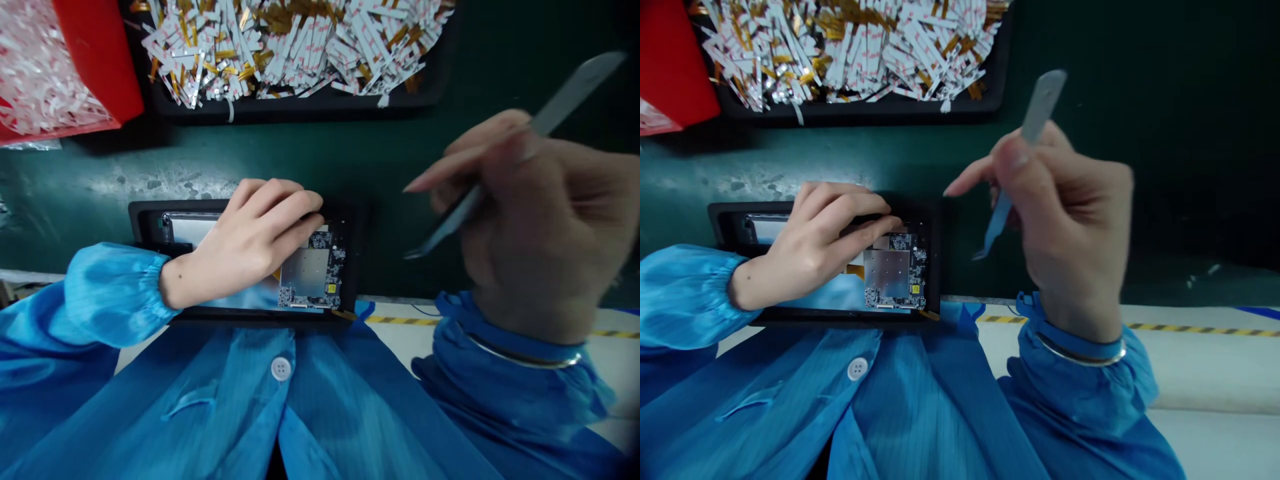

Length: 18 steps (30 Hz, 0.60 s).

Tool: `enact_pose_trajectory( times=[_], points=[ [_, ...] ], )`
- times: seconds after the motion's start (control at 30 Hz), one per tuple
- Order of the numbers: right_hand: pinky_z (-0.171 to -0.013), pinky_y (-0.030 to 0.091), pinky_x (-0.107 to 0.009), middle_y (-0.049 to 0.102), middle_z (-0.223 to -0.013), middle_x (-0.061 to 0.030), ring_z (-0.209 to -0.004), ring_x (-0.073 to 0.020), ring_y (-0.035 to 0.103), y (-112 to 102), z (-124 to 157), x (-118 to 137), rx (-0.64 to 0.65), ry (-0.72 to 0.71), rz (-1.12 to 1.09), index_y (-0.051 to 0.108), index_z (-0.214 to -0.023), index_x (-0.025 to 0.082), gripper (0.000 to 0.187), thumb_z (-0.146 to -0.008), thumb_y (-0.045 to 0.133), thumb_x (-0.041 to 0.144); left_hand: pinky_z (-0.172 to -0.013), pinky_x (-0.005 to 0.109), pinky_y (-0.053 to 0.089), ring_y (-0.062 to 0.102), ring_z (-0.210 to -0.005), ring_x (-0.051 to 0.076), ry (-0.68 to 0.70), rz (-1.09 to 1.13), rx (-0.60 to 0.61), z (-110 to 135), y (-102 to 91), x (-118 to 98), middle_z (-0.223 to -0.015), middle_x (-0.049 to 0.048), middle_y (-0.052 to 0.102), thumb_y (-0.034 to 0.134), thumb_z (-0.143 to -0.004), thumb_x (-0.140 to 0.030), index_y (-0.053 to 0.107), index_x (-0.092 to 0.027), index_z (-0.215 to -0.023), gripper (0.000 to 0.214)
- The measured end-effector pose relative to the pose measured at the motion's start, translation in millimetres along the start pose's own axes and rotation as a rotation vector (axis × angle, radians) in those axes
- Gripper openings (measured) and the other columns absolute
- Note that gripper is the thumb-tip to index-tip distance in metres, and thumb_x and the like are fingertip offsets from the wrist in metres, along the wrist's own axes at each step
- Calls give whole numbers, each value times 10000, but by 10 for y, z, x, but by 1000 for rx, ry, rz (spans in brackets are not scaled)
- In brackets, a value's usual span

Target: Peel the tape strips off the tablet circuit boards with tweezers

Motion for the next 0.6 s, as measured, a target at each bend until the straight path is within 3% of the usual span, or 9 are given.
enact_pose_trajectory(
  times=[0.1, 0.2, 0.3, 0.4, 0.6],
  points=[
    [-333, 202, -272, 532, -636, 7, -396, -68, 387, 128, -1, -104, 118, 160, -132, 595, -700, 204, 340, -972, 544, 402, -870, 352, 496, 634, -1147, 204, 152, -133, -3, 40, -24, 9, -1179, 37, 709, 459, -1024, -170, 605, -150, -1207, 234],
    [-322, 374, -234, 621, -710, 40, -431, -101, 567, 234, -12, -180, 241, 254, -254, 509, -829, 243, 180, -937, 612, 343, -882, 322, 490, 618, -1210, 172, 255, -180, 43, 40, -47, 56, -1257, 9, 696, 438, -1035, -164, 586, -156, -1231, 246],
    [-401, 493, -236, 663, -726, 64, -522, -133, 658, 239, -5, -211, 244, 235, -259, 472, -923, 280, 245, -866, 707, 243, -924, 307, 497, 590, -1276, 160, 312, -88, 84, 20, -72, 109, -1343, 24, 646, 419, -1041, -161, 531, -147, -1289, 273],
    [-421, 516, -247, 683, -740, 61, -557, -145, 682, 214, 21, -228, 227, 219, -243, 458, -951, 291, 301, -847, 720, 186, -975, 316, 507, 589, -1287, 173, 357, 16, 103, 13, -83, 131, -1343, 69, 642, 403, -1034, -123, 532, -109, -1281, 279],
    [-434, 560, -257, 695, -740, 61, -576, -159, 703, 224, 16, -206, 215, 174, -227, 439, -924, 272, 340, -817, 733, 141, -981, 410, 513, 601, -1274, 227, 291, 171, 121, 11, -91, 129, -1344, 133, 632, 430, -1023, -155, 568, -125, -1260, 276]
  ],
)
Point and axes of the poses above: each hand's wrist, its own z-axis away from the middle knuckle, its own y-axis out of the palm, x = y × z, the point moved 3 cm from there along -z, towards the middle knuckle
